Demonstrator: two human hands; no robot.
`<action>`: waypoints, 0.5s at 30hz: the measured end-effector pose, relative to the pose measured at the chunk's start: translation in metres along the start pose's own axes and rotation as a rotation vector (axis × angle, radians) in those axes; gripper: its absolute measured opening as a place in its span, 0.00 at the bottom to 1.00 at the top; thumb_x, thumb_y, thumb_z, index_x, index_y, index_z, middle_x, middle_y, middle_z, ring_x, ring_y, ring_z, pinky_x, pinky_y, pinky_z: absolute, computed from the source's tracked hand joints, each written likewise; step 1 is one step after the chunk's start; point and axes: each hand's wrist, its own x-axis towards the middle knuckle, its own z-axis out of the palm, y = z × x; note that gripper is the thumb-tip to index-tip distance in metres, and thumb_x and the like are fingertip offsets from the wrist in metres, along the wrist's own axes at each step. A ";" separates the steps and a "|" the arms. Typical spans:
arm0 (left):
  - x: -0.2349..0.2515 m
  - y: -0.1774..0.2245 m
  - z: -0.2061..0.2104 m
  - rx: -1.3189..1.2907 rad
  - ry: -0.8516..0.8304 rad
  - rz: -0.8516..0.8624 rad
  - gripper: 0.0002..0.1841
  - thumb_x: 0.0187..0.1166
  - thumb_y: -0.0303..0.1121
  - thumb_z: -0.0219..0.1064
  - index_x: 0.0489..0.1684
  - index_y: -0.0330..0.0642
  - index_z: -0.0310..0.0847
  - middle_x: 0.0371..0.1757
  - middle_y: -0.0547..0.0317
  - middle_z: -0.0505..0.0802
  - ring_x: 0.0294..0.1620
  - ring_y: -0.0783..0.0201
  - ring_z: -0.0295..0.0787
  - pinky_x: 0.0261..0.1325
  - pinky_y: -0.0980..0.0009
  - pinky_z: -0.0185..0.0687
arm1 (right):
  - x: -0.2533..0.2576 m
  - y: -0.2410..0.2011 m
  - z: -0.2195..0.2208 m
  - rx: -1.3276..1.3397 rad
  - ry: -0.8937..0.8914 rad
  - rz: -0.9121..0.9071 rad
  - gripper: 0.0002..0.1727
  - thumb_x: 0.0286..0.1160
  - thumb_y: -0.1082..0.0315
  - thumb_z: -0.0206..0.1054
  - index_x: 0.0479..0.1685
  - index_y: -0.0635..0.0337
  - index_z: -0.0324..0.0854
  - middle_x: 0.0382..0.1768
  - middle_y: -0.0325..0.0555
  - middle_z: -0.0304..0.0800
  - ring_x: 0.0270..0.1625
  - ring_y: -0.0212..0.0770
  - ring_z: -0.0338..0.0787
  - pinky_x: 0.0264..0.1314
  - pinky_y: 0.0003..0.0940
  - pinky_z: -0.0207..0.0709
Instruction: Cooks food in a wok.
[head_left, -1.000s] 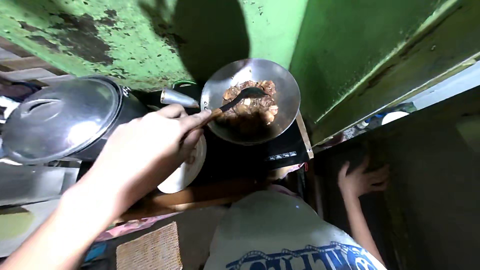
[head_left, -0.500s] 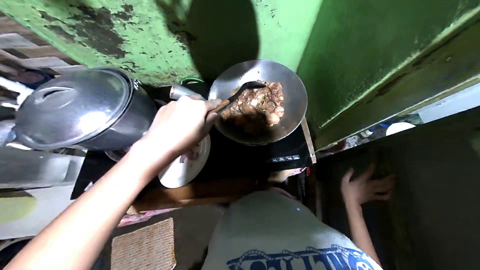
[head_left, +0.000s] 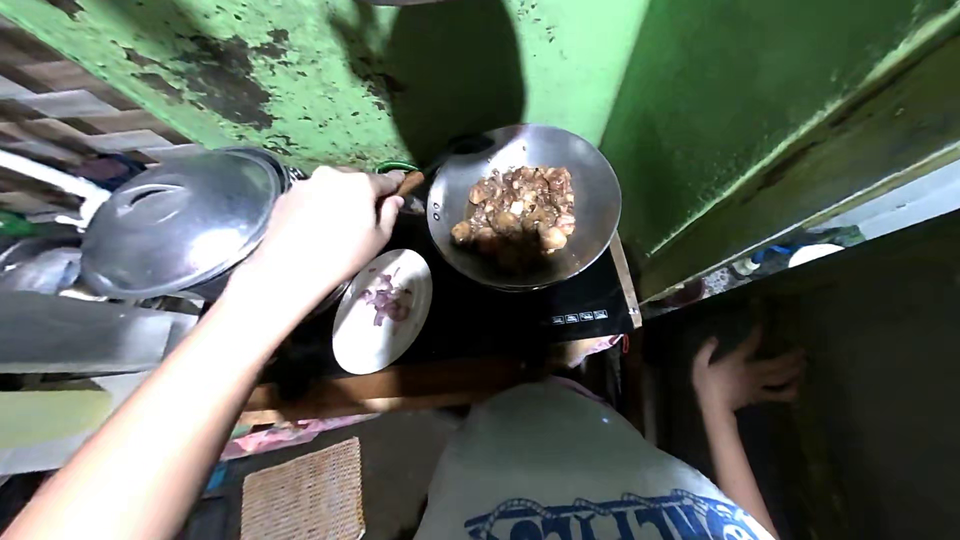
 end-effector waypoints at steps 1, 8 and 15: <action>0.003 0.001 0.003 -0.017 -0.037 -0.006 0.18 0.91 0.36 0.58 0.72 0.43 0.85 0.56 0.30 0.92 0.57 0.25 0.88 0.53 0.25 0.77 | -0.001 0.000 0.000 0.007 -0.004 0.001 0.42 0.82 0.46 0.57 0.94 0.53 0.53 0.90 0.78 0.39 0.92 0.78 0.39 0.85 0.79 0.33; 0.024 0.008 0.002 -0.052 -0.018 0.036 0.19 0.91 0.38 0.58 0.76 0.47 0.83 0.61 0.33 0.91 0.61 0.27 0.87 0.57 0.25 0.76 | -0.004 -0.002 0.002 0.010 -0.005 0.000 0.42 0.82 0.46 0.56 0.93 0.56 0.54 0.90 0.80 0.40 0.92 0.79 0.39 0.84 0.80 0.34; 0.015 0.003 -0.002 -0.061 -0.081 0.112 0.18 0.90 0.42 0.61 0.72 0.52 0.85 0.60 0.37 0.92 0.59 0.31 0.89 0.55 0.26 0.77 | -0.006 0.004 0.005 -0.005 0.008 -0.030 0.42 0.81 0.45 0.56 0.93 0.56 0.54 0.90 0.79 0.41 0.92 0.78 0.41 0.85 0.79 0.36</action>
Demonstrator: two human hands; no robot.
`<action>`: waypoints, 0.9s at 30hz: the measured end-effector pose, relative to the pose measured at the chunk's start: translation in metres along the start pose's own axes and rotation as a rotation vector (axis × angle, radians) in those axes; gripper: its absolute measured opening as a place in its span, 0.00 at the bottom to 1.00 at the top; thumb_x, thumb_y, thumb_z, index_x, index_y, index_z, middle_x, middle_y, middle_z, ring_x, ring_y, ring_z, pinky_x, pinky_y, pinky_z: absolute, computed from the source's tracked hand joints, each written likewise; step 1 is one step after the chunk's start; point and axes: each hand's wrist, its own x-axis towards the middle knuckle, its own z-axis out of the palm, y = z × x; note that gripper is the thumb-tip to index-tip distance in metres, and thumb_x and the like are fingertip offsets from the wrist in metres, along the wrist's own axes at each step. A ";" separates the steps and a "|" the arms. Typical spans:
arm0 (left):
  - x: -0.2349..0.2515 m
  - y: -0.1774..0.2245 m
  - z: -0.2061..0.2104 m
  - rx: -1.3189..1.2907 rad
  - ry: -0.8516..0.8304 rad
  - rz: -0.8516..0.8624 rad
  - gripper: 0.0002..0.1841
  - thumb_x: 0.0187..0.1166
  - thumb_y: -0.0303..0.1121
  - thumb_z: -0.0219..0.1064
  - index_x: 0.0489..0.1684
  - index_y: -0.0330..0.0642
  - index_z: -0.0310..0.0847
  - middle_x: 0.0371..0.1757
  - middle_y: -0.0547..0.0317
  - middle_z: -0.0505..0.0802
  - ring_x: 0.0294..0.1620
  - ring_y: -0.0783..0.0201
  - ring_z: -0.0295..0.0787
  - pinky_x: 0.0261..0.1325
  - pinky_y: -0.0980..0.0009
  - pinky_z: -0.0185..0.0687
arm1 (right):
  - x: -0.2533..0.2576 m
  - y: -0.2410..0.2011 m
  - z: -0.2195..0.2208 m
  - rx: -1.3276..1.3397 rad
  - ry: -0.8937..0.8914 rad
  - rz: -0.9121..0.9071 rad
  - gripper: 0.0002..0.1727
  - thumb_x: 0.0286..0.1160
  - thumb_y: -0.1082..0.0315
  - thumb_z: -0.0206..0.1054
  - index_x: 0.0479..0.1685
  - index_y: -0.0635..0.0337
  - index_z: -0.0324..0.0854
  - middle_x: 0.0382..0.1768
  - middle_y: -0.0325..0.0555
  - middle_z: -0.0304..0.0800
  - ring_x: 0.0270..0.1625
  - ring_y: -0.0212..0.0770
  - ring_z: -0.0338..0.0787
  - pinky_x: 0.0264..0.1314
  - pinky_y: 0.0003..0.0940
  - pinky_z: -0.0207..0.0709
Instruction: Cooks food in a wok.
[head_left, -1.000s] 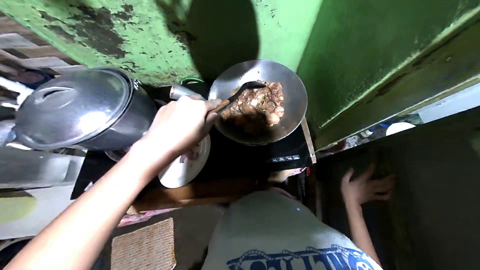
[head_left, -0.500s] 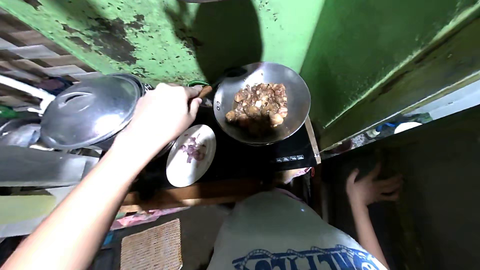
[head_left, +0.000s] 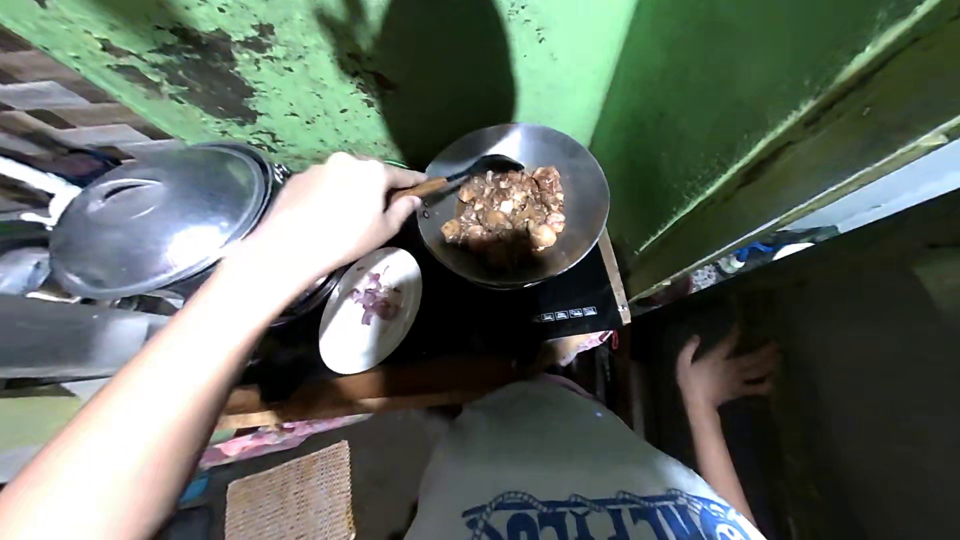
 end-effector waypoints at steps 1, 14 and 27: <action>-0.010 -0.010 -0.003 0.004 0.060 0.044 0.18 0.90 0.43 0.60 0.71 0.51 0.86 0.57 0.36 0.92 0.57 0.30 0.89 0.53 0.25 0.77 | 0.000 0.000 0.000 0.006 -0.002 -0.002 0.42 0.82 0.46 0.56 0.93 0.57 0.54 0.90 0.80 0.41 0.92 0.79 0.41 0.85 0.79 0.35; -0.083 -0.037 0.004 -0.081 0.169 0.151 0.22 0.85 0.51 0.58 0.66 0.51 0.90 0.46 0.49 0.95 0.45 0.49 0.93 0.48 0.41 0.85 | 0.003 0.001 0.001 -0.018 -0.003 -0.008 0.41 0.83 0.47 0.56 0.94 0.56 0.54 0.90 0.78 0.40 0.92 0.78 0.40 0.85 0.78 0.36; -0.099 -0.038 0.020 -0.074 0.230 0.140 0.26 0.85 0.54 0.54 0.68 0.52 0.89 0.38 0.50 0.92 0.35 0.50 0.90 0.38 0.43 0.82 | 0.009 0.004 -0.002 -0.032 -0.006 -0.018 0.42 0.83 0.46 0.57 0.93 0.56 0.54 0.90 0.80 0.40 0.91 0.79 0.40 0.84 0.81 0.36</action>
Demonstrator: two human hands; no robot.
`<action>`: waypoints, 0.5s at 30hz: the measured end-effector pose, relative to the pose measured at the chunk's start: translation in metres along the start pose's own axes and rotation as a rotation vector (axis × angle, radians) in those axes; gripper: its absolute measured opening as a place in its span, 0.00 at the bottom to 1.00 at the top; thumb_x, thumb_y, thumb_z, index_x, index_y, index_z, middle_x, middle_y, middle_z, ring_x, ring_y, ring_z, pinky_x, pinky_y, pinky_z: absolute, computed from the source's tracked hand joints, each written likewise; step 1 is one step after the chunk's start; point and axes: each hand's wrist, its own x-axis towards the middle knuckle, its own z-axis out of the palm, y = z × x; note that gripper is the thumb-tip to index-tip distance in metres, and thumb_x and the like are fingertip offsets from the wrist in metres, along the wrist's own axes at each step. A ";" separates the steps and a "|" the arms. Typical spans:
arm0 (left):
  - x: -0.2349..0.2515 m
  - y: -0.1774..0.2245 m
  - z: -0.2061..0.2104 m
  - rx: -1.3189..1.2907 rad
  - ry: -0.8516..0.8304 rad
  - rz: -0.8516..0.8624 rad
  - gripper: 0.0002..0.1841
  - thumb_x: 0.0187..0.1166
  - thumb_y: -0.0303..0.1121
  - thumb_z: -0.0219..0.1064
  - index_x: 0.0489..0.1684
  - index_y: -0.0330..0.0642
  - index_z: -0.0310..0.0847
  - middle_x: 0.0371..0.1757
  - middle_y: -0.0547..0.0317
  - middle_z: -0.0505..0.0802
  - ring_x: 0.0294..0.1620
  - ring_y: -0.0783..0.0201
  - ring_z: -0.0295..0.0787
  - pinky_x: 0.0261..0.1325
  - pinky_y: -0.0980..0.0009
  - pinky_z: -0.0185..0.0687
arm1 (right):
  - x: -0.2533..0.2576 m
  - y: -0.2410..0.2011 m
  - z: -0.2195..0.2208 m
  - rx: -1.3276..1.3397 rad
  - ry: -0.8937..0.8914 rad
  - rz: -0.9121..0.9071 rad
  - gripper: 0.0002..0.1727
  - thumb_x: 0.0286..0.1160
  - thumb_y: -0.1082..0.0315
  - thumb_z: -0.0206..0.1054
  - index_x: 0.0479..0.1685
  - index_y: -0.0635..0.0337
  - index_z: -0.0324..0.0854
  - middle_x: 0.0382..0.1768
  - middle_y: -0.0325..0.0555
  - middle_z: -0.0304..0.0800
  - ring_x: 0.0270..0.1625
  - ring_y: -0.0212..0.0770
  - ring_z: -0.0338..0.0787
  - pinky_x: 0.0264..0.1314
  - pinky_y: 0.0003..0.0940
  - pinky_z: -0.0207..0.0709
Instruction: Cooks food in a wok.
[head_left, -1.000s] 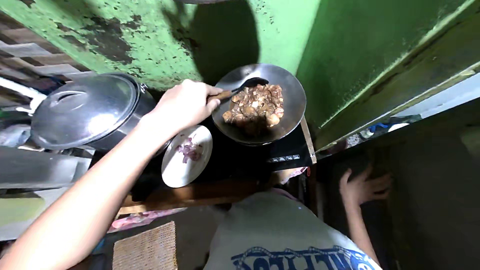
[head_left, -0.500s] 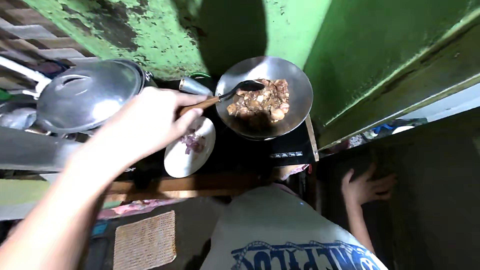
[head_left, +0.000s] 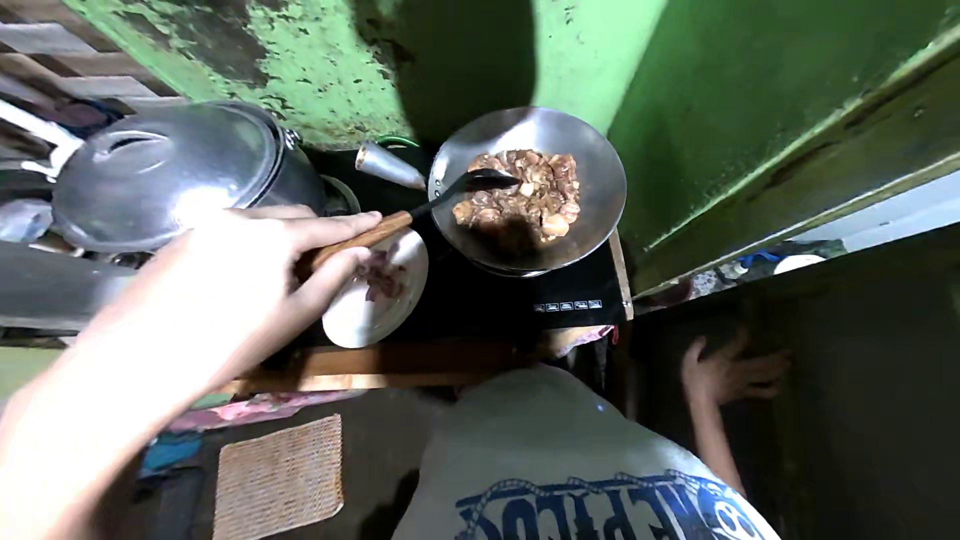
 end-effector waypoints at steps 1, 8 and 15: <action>-0.002 0.004 0.000 0.006 -0.005 -0.008 0.26 0.85 0.53 0.54 0.68 0.52 0.89 0.38 0.49 0.92 0.35 0.49 0.89 0.38 0.42 0.82 | 0.000 0.000 0.000 -0.008 0.017 -0.002 0.41 0.83 0.46 0.57 0.93 0.57 0.56 0.89 0.80 0.42 0.91 0.80 0.42 0.84 0.80 0.37; -0.009 -0.005 -0.001 0.039 -0.063 -0.061 0.20 0.86 0.49 0.60 0.69 0.56 0.88 0.46 0.52 0.93 0.40 0.49 0.92 0.40 0.40 0.85 | 0.001 0.005 0.001 -0.011 -0.005 -0.023 0.42 0.83 0.45 0.57 0.93 0.58 0.53 0.89 0.81 0.40 0.91 0.80 0.41 0.84 0.81 0.37; -0.022 -0.024 -0.027 0.254 -0.080 -0.023 0.18 0.79 0.47 0.65 0.61 0.58 0.91 0.49 0.53 0.92 0.44 0.47 0.92 0.41 0.39 0.84 | 0.003 0.000 0.003 -0.016 0.008 0.013 0.43 0.82 0.45 0.57 0.94 0.56 0.54 0.89 0.80 0.41 0.91 0.79 0.40 0.85 0.80 0.34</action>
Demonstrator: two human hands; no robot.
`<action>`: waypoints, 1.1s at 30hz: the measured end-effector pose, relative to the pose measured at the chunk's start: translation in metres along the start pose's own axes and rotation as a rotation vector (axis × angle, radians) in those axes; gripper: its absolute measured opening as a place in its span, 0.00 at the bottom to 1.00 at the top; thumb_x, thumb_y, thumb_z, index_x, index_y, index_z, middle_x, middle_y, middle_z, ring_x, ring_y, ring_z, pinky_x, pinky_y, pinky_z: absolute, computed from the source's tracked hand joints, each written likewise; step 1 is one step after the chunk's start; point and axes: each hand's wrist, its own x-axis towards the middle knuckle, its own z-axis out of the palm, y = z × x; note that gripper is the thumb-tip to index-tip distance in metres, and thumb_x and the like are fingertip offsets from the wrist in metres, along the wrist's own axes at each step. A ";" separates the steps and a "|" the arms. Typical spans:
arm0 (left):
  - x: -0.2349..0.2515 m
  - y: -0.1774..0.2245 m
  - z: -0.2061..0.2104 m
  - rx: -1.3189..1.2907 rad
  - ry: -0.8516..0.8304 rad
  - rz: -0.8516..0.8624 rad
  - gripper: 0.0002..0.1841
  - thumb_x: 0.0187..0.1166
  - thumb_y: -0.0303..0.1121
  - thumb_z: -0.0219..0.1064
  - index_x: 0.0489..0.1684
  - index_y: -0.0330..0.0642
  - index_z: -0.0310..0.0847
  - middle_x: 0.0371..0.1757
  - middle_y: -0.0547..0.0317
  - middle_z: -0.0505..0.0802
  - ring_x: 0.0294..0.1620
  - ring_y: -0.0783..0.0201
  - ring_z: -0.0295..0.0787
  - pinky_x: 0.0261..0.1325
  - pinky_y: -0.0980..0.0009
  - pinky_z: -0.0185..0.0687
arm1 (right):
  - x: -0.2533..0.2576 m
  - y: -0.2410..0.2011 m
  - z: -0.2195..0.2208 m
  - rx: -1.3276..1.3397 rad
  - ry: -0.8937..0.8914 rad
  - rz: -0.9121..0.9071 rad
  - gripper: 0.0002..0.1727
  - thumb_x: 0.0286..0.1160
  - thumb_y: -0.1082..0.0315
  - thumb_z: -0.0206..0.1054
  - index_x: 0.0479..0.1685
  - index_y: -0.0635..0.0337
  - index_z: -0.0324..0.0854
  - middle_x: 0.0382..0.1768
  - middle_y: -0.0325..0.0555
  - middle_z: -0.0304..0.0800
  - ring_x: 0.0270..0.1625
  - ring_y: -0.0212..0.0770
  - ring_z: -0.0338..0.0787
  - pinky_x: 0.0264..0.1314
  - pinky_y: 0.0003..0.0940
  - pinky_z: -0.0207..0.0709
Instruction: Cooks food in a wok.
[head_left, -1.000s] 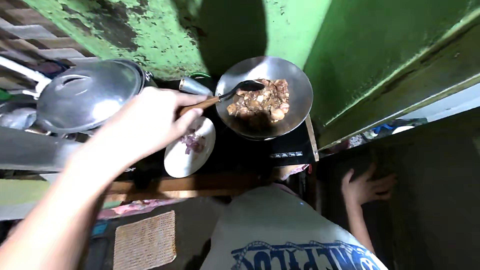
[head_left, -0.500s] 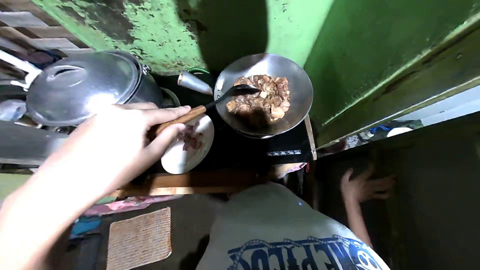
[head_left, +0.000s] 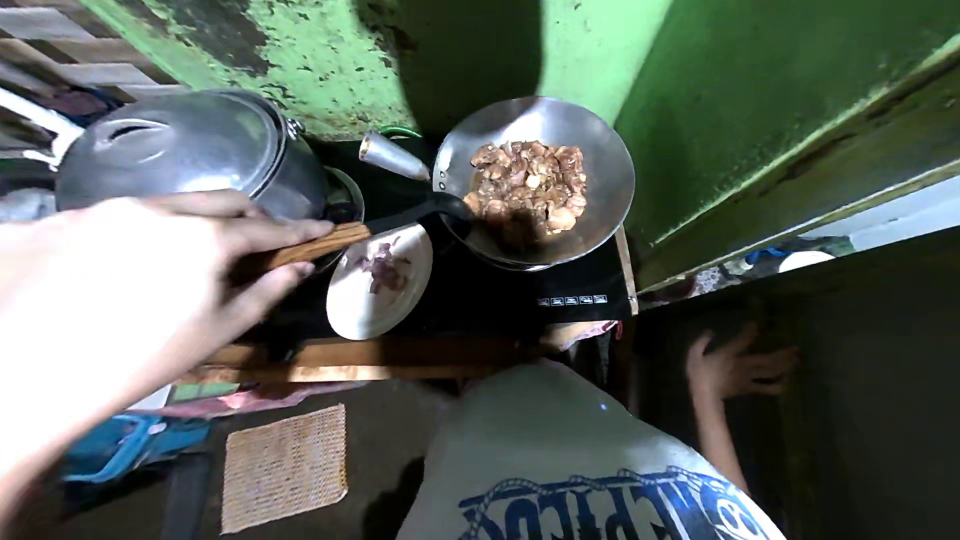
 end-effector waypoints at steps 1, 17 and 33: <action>0.008 0.003 0.006 0.006 -0.015 -0.003 0.17 0.79 0.48 0.65 0.61 0.59 0.91 0.49 0.53 0.92 0.44 0.46 0.92 0.38 0.38 0.84 | -0.001 0.000 0.000 -0.001 -0.002 0.000 0.43 0.82 0.45 0.57 0.94 0.55 0.53 0.89 0.80 0.42 0.91 0.79 0.41 0.85 0.80 0.34; 0.053 0.030 0.040 -0.162 -0.030 -0.121 0.21 0.88 0.45 0.56 0.67 0.45 0.89 0.51 0.35 0.93 0.51 0.30 0.91 0.48 0.25 0.78 | -0.008 0.001 -0.005 0.015 -0.006 -0.042 0.43 0.81 0.47 0.58 0.93 0.58 0.54 0.89 0.81 0.41 0.91 0.80 0.41 0.84 0.81 0.35; 0.037 0.017 0.053 -0.209 0.033 -0.118 0.28 0.88 0.54 0.48 0.66 0.48 0.89 0.49 0.38 0.95 0.50 0.33 0.93 0.50 0.27 0.80 | -0.004 -0.005 0.000 -0.001 -0.038 0.014 0.42 0.82 0.44 0.57 0.94 0.53 0.54 0.91 0.78 0.39 0.92 0.77 0.39 0.85 0.79 0.33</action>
